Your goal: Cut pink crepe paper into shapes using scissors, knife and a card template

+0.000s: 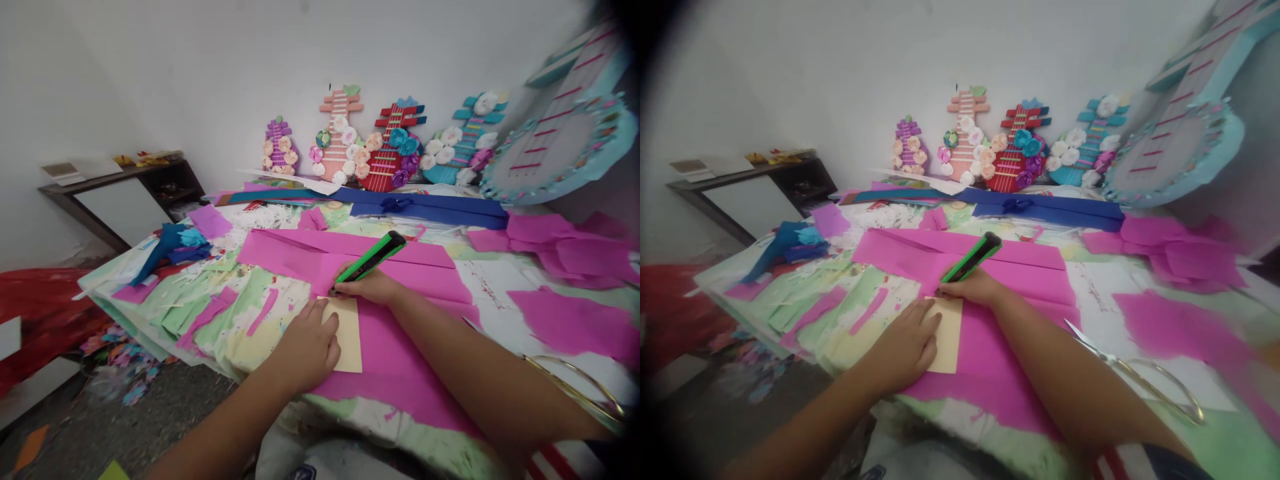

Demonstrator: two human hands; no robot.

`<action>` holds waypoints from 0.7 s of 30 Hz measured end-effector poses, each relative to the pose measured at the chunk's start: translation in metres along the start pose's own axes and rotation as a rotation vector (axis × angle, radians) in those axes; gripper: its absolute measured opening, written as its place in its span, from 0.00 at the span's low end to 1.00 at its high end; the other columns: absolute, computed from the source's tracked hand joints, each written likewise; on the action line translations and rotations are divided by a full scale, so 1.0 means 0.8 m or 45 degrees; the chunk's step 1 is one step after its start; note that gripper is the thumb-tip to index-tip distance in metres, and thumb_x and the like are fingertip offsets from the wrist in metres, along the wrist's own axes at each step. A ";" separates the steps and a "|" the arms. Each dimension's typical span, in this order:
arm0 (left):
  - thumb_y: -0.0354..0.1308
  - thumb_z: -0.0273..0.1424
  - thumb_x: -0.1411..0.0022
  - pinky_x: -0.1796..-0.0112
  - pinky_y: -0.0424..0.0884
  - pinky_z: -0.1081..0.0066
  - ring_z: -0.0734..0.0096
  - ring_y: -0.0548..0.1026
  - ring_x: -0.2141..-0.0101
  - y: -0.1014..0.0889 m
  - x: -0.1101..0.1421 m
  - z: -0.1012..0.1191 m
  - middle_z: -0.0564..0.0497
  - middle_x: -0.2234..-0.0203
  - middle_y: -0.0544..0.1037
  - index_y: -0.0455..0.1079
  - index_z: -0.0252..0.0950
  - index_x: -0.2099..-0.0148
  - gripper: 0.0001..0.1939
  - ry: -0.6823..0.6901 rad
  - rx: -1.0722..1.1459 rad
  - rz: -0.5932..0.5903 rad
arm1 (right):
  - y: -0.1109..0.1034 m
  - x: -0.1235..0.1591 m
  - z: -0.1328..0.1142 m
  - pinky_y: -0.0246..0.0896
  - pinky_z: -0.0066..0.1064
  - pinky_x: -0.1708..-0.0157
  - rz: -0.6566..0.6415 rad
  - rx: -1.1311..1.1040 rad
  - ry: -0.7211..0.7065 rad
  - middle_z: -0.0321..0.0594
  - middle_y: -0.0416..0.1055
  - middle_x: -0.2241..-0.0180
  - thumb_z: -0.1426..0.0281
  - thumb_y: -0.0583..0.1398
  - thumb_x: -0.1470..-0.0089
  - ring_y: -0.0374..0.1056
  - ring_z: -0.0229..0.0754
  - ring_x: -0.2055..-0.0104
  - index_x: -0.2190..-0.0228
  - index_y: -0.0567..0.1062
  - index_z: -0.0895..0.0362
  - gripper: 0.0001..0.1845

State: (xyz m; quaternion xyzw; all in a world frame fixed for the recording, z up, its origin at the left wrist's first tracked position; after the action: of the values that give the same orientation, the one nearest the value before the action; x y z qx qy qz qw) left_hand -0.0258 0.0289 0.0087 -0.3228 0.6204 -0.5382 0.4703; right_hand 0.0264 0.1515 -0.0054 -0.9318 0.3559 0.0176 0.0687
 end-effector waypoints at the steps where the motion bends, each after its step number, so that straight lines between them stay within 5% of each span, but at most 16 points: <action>1: 0.46 0.25 0.49 0.53 0.58 0.55 0.55 0.60 0.52 0.001 0.000 0.000 0.38 0.54 0.64 0.62 0.32 0.60 0.12 0.005 -0.007 -0.003 | -0.001 0.000 0.002 0.65 0.30 0.70 0.013 -0.040 0.027 0.37 0.70 0.75 0.66 0.62 0.62 0.68 0.36 0.72 0.73 0.69 0.59 0.12; 12: 0.46 0.27 0.47 0.51 0.56 0.56 0.54 0.60 0.51 0.000 -0.002 0.003 0.38 0.54 0.65 0.64 0.29 0.58 0.14 0.051 -0.101 -0.026 | 0.001 0.001 -0.010 0.61 0.25 0.76 -0.085 0.187 -0.067 0.35 0.70 0.77 0.68 0.60 0.60 0.64 0.32 0.77 0.72 0.70 0.59 0.09; 21: 0.45 0.27 0.45 0.51 0.54 0.55 0.54 0.60 0.51 0.001 -0.001 0.005 0.38 0.51 0.64 0.60 0.30 0.47 0.22 0.096 -0.070 -0.042 | -0.012 0.003 -0.005 0.63 0.28 0.73 0.023 0.063 -0.048 0.37 0.70 0.77 0.69 0.61 0.62 0.67 0.35 0.75 0.74 0.69 0.60 0.09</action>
State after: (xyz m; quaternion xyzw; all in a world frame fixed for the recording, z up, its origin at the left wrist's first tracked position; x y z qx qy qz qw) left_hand -0.0216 0.0283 0.0082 -0.3253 0.6468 -0.5403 0.4288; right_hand 0.0345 0.1562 -0.0007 -0.9260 0.3634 0.0270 0.0984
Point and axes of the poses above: each hand's wrist, its own x-axis away from the middle knuckle, its own y-axis out of the palm, z = x × y, the point moved 7 cm from there along -x, towards the middle knuckle
